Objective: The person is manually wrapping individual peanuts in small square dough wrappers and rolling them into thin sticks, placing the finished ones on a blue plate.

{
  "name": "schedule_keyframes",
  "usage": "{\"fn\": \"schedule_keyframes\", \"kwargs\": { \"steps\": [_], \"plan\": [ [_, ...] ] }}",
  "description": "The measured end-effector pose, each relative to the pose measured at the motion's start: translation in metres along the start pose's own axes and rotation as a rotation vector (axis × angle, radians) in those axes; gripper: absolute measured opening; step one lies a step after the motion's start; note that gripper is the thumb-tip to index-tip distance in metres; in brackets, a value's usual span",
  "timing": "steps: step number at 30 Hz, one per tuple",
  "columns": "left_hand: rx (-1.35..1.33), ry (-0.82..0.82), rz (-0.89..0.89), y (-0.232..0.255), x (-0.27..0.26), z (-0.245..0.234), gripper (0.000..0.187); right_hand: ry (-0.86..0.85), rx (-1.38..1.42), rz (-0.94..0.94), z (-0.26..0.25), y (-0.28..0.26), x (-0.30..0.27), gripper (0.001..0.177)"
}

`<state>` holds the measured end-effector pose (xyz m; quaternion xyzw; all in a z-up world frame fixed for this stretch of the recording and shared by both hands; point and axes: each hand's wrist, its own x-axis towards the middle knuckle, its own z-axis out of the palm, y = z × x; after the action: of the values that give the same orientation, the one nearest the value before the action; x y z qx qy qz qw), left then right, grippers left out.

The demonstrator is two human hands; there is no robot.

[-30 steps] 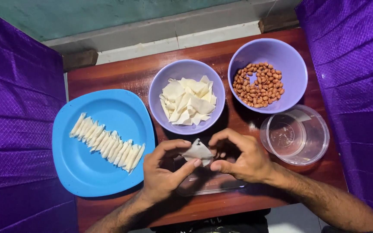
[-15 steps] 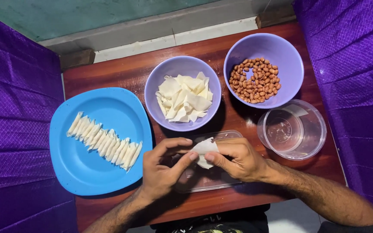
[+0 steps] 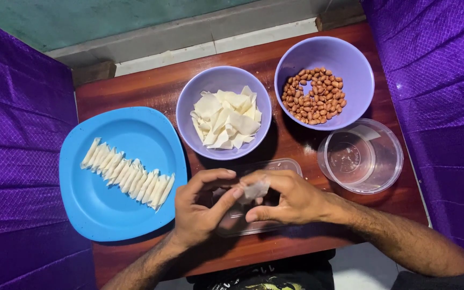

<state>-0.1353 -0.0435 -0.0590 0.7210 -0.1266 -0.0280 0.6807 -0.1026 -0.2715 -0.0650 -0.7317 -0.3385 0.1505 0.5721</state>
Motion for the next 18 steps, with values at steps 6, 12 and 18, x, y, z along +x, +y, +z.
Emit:
{"fn": "schedule_keyframes", "kwargs": {
  "steps": [6, 12, 18],
  "plan": [
    [-0.008, -0.085, -0.004, 0.008, 0.001, 0.003, 0.034, 0.081, 0.024, -0.1, -0.008, -0.013, 0.009, 0.019],
    [0.013, -0.033, 0.02, 0.006, 0.004, 0.001, 0.034, 0.104, 0.031, -0.063, -0.009, -0.019, 0.008, 0.016],
    [-0.066, 0.046, -0.024, 0.003, 0.002, -0.002, 0.035, 0.126, 0.016, -0.013, -0.014, -0.016, 0.003, 0.011]
  ]
}}
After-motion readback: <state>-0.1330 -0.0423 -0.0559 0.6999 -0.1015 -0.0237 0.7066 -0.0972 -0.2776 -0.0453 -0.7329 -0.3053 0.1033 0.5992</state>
